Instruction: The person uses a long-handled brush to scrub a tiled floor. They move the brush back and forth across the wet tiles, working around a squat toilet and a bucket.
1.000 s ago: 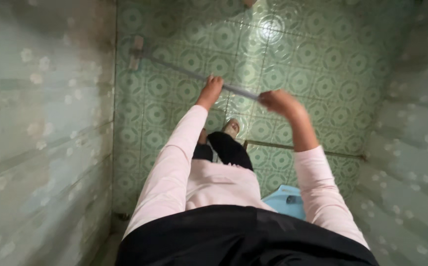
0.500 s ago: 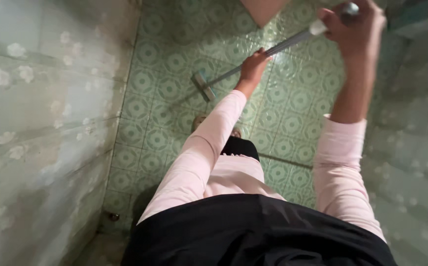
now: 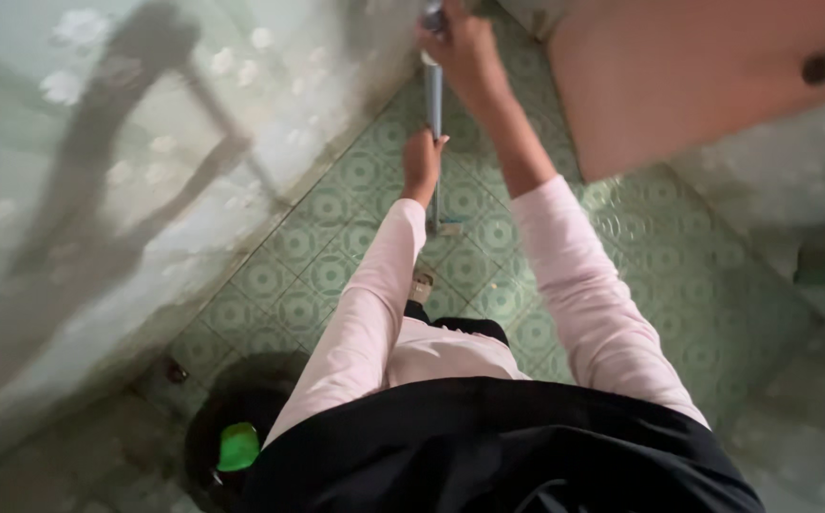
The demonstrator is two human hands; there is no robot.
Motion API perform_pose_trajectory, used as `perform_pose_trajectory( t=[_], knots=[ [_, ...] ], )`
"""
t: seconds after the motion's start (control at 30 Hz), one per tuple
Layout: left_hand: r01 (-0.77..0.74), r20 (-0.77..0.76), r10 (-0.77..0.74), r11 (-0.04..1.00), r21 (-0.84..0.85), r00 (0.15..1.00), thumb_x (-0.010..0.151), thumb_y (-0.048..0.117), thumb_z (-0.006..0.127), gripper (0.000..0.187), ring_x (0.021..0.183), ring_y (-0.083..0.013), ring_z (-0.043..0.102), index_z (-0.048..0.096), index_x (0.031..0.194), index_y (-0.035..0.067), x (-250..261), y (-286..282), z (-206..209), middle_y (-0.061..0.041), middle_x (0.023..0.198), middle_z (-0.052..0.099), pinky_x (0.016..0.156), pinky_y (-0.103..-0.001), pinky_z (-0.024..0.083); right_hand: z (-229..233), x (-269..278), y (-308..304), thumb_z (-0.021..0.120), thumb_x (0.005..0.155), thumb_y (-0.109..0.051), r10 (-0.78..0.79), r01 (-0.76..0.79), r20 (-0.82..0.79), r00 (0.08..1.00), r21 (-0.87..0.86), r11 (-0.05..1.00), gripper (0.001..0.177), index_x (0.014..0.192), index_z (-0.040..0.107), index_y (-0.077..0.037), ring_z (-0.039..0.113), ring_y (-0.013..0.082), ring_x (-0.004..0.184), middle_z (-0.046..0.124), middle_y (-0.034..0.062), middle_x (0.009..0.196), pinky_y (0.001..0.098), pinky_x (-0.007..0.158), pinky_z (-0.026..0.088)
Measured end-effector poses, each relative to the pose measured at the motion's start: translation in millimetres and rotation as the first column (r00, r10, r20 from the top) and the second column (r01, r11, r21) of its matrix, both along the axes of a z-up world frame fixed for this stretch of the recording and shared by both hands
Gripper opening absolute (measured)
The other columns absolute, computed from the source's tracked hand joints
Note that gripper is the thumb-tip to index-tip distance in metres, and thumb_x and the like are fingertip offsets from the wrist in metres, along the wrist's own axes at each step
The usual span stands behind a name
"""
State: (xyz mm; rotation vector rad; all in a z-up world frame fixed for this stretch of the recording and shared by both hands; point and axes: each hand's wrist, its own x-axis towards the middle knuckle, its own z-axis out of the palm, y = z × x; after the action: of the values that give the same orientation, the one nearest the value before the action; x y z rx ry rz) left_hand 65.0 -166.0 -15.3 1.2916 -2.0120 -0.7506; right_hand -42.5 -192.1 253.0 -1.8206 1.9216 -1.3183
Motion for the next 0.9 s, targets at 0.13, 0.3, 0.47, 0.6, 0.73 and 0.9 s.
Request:
perform_pose_trajectory(
  t=[0.13, 0.3, 0.47, 0.6, 0.73, 0.9],
  knots=[
    [-0.188, -0.013, 0.188, 0.981, -0.055, 0.982, 0.083, 0.035, 0.083, 0.034, 0.077, -0.0431, 0.067, 0.069, 0.081, 0.004, 65.2, -43.7, 6.0, -0.019, 0.079, 0.070, 0.067, -0.053, 0.051, -4.8, 80.9, -68.5, 0.075, 0.098, -0.028, 0.240, -0.240, 0.035, 0.970, -0.007, 0.971, 0.032, 0.107, 0.061, -0.001, 0.069, 0.0359, 0.073, 0.071, 0.0183, 0.084, 0.0448, 0.065, 0.053],
    [-0.287, 0.080, 0.286, 0.958, 0.010, 0.955, 0.079, 0.034, 0.084, 0.032, 0.076, -0.0409, 0.070, 0.071, 0.085, 0.006, 128.1, -91.5, 15.8, -0.017, 0.079, 0.073, 0.067, -0.051, 0.053, -24.3, 168.9, -114.7, 0.077, 0.096, -0.030, 0.280, -0.279, 0.152, 0.948, -0.033, 0.960, 0.034, 0.108, 0.061, -0.003, 0.064, 0.0366, 0.070, 0.067, 0.0187, 0.081, 0.0458, 0.067, 0.052],
    [-0.371, 0.186, 0.359, 0.928, 0.036, 0.915, 0.082, 0.031, 0.084, 0.028, 0.078, -0.0388, 0.072, 0.070, 0.088, 0.007, 146.4, -135.4, 26.7, -0.016, 0.082, 0.074, 0.069, -0.049, 0.057, -46.5, 182.7, -152.1, 0.074, 0.101, -0.023, 0.249, -0.231, 0.101, 0.963, -0.166, 0.959, 0.036, 0.127, 0.058, -0.002, 0.069, 0.0339, 0.098, 0.070, 0.0193, 0.109, 0.0412, 0.086, 0.056],
    [-0.402, 0.219, 0.416, 0.909, -0.105, 0.883, 0.079, 0.028, 0.085, 0.028, 0.077, -0.0402, 0.072, 0.069, 0.090, 0.007, 163.1, -169.7, 27.1, -0.017, 0.082, 0.073, 0.068, -0.050, 0.056, -69.5, 159.1, -153.6, 0.069, 0.097, -0.013, 0.297, -0.281, 0.190, 0.936, -0.109, 0.954, 0.049, 0.142, 0.052, -0.004, 0.071, 0.0291, 0.110, 0.068, 0.0176, 0.126, 0.0368, 0.094, 0.057],
    [-0.455, 0.250, 0.461, 0.886, -0.084, 0.852, 0.082, 0.024, 0.084, 0.025, 0.082, -0.0389, 0.072, 0.069, 0.092, 0.007, 179.4, -193.5, 24.3, -0.016, 0.085, 0.073, 0.071, -0.049, 0.057, -118.1, 123.7, -118.1, 0.066, 0.097, -0.007, 0.290, -0.299, 0.237, 0.927, 0.004, 0.954, 0.048, 0.143, 0.053, -0.005, 0.071, 0.0275, 0.108, 0.067, 0.0170, 0.126, 0.0370, 0.095, 0.057],
    [-0.517, 0.225, 0.513, 0.855, -0.046, 0.828, 0.081, 0.028, 0.084, 0.029, 0.080, -0.0389, 0.071, 0.069, 0.087, 0.005, 188.7, -206.4, 25.5, -0.017, 0.084, 0.072, 0.070, -0.049, 0.056, -179.3, 76.7, -71.5, 0.067, 0.095, -0.010, 0.238, -0.265, 0.160, 0.958, 0.175, 0.948, 0.043, 0.137, 0.059, -0.004, 0.069, 0.0279, 0.108, 0.068, 0.0171, 0.123, 0.0383, 0.095, 0.055]
  ],
)
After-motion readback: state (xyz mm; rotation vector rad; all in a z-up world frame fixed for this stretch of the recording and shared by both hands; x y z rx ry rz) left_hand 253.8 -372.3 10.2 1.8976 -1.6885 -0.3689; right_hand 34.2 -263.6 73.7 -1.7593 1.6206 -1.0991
